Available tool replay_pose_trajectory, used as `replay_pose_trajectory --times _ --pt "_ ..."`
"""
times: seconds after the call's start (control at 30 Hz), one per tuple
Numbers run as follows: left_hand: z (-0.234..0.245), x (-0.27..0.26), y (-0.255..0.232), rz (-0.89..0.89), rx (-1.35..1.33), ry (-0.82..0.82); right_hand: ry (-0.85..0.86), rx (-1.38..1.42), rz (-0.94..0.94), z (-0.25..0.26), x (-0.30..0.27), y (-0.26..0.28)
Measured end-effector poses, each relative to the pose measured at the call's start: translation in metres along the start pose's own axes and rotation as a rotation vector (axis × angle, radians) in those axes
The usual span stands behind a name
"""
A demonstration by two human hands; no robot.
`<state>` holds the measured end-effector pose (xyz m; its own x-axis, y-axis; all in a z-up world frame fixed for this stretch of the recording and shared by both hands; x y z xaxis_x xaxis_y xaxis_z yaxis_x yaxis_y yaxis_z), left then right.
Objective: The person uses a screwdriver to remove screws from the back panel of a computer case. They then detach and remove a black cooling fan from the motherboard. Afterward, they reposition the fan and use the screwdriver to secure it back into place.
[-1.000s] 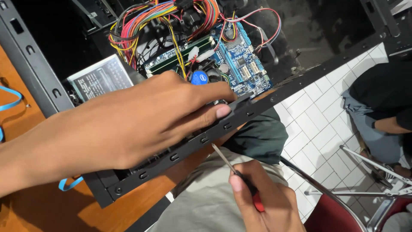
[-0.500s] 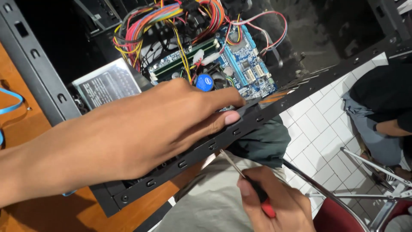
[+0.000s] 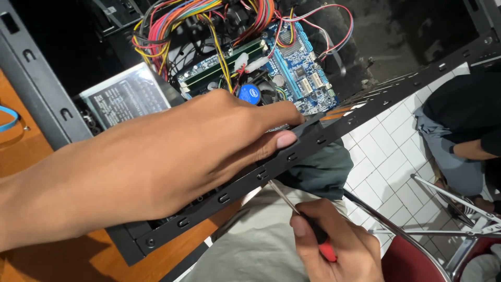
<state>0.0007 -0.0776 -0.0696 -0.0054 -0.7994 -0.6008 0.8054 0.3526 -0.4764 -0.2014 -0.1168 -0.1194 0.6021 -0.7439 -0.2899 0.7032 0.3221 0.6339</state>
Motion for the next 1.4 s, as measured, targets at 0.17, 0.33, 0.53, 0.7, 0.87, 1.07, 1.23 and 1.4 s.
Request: replay_pose_trajectory --times 0.17,0.33,0.53,0.7,0.87,1.07,1.23,1.4 --pt "0.001 0.0 -0.004 -0.047 -0.025 -0.043 -0.038 -0.021 0.208 0.006 0.003 0.025" --pt "-0.001 0.0 -0.005 -0.011 -0.033 -0.034 -0.149 -0.379 0.388 -0.007 -0.011 0.037" --pt "-0.017 0.002 -0.012 -0.165 0.192 -0.1 -0.087 -0.034 -0.176 -0.014 -0.015 -0.002" --pt "-0.011 -0.015 -0.036 -0.438 0.456 -0.394 0.153 1.265 -0.476 -0.06 -0.021 -0.016" --pt "-0.021 -0.018 -0.002 -0.301 0.021 -0.284 0.192 1.425 -0.428 -0.065 -0.016 -0.024" --pt "-0.004 -0.05 -0.026 -0.308 0.459 -0.772 0.364 1.264 -0.187 -0.055 -0.006 -0.003" --pt "-0.018 -0.036 -0.01 -0.276 0.163 -0.591 0.174 0.789 -0.07 -0.03 0.005 0.013" --pt "-0.022 -0.025 -0.003 -0.224 -0.02 -0.423 -0.075 0.209 -0.155 -0.009 -0.006 -0.001"
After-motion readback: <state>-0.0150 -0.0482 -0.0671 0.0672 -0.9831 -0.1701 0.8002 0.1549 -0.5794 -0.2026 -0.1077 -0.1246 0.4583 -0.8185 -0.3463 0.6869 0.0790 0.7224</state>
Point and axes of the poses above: each hand's wrist, its own x-axis towards the middle knuckle, its own z-axis out of the back of the hand, y = z × x, the point moved 10 cm from there along x, towards the middle knuckle, and after that the axes turned 6 degrees about x, right-handed, at the moved point
